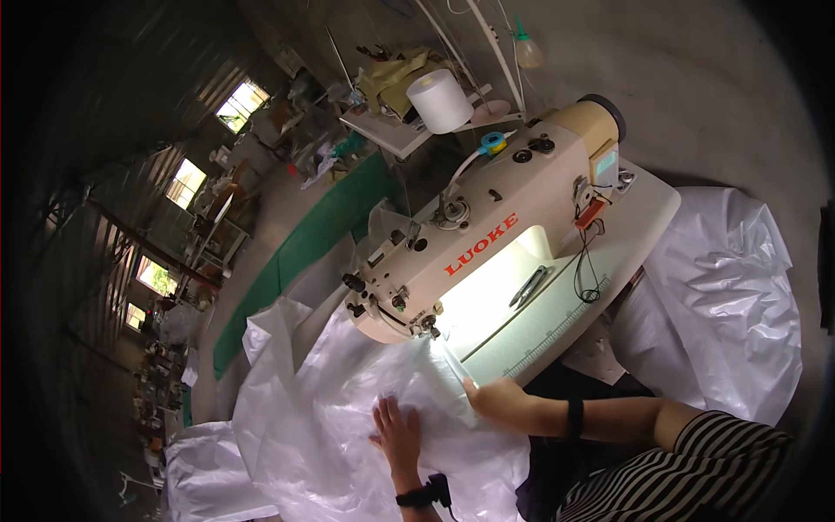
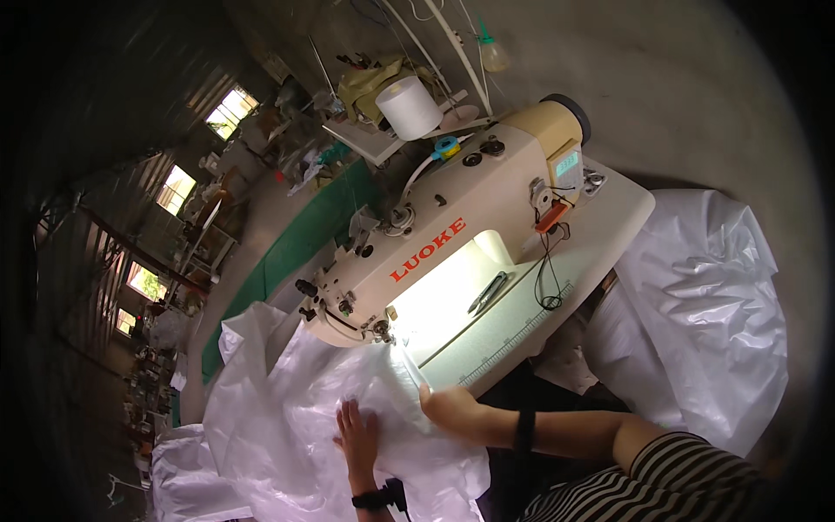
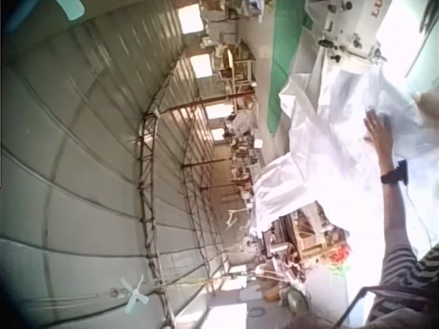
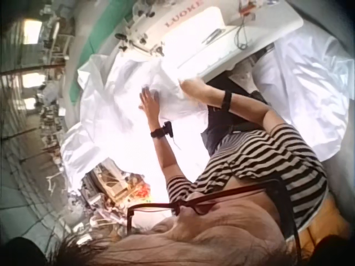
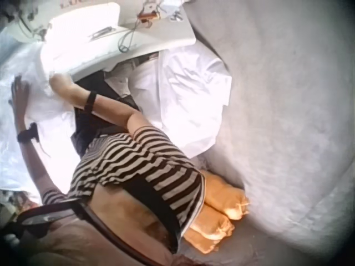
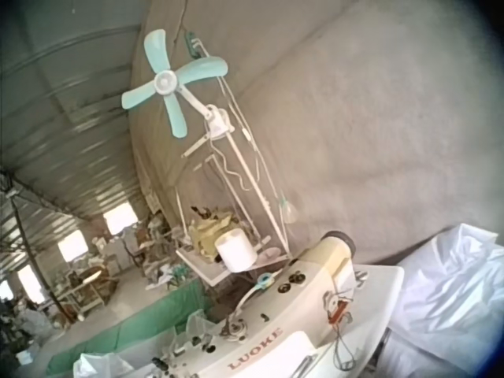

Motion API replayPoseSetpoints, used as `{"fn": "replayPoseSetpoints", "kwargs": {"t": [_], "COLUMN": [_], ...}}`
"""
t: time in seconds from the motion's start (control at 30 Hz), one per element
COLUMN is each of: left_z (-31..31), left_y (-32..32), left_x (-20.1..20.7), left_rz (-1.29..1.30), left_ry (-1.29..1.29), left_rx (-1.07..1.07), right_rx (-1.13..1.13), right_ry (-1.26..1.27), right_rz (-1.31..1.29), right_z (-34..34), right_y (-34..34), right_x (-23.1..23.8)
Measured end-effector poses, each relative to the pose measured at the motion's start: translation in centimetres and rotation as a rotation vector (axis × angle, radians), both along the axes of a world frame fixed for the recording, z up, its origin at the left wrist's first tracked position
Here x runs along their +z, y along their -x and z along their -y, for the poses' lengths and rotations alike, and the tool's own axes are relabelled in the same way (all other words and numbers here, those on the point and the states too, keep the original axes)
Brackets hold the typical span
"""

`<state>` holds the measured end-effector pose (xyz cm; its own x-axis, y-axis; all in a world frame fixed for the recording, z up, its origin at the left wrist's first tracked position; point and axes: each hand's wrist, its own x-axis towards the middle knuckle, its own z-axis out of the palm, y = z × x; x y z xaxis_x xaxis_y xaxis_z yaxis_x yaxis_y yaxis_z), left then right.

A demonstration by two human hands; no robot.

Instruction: Sewing large white plastic or fabric sheets using an industrial sewing machine.

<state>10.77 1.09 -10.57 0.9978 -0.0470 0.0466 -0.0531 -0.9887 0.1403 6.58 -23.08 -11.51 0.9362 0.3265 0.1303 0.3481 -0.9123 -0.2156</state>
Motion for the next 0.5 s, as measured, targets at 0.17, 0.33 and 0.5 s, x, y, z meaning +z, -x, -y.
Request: {"fn": "replayPoseSetpoints", "kwargs": {"t": [0.17, 0.33, 0.5], "left_z": [-2.6, -2.2, -1.1], "left_y": [-6.9, -7.5, 2.8], "left_x": [-1.4, 2.2, 4.1], "left_rz": [0.014, 0.004, -0.005], "left_ry": [-0.038, 0.094, 0.169], "left_rx": [-0.004, -0.056, -0.031], "right_rx": [-0.032, 0.132, 0.037], "right_ry": [-0.298, -1.244, -1.778], "right_rz": [-0.197, -0.377, -0.933], "right_z": [0.3, 3.7, 3.1], "right_y": [-5.0, 1.5, 9.9], "right_x": [1.8, -0.2, -5.9]}}
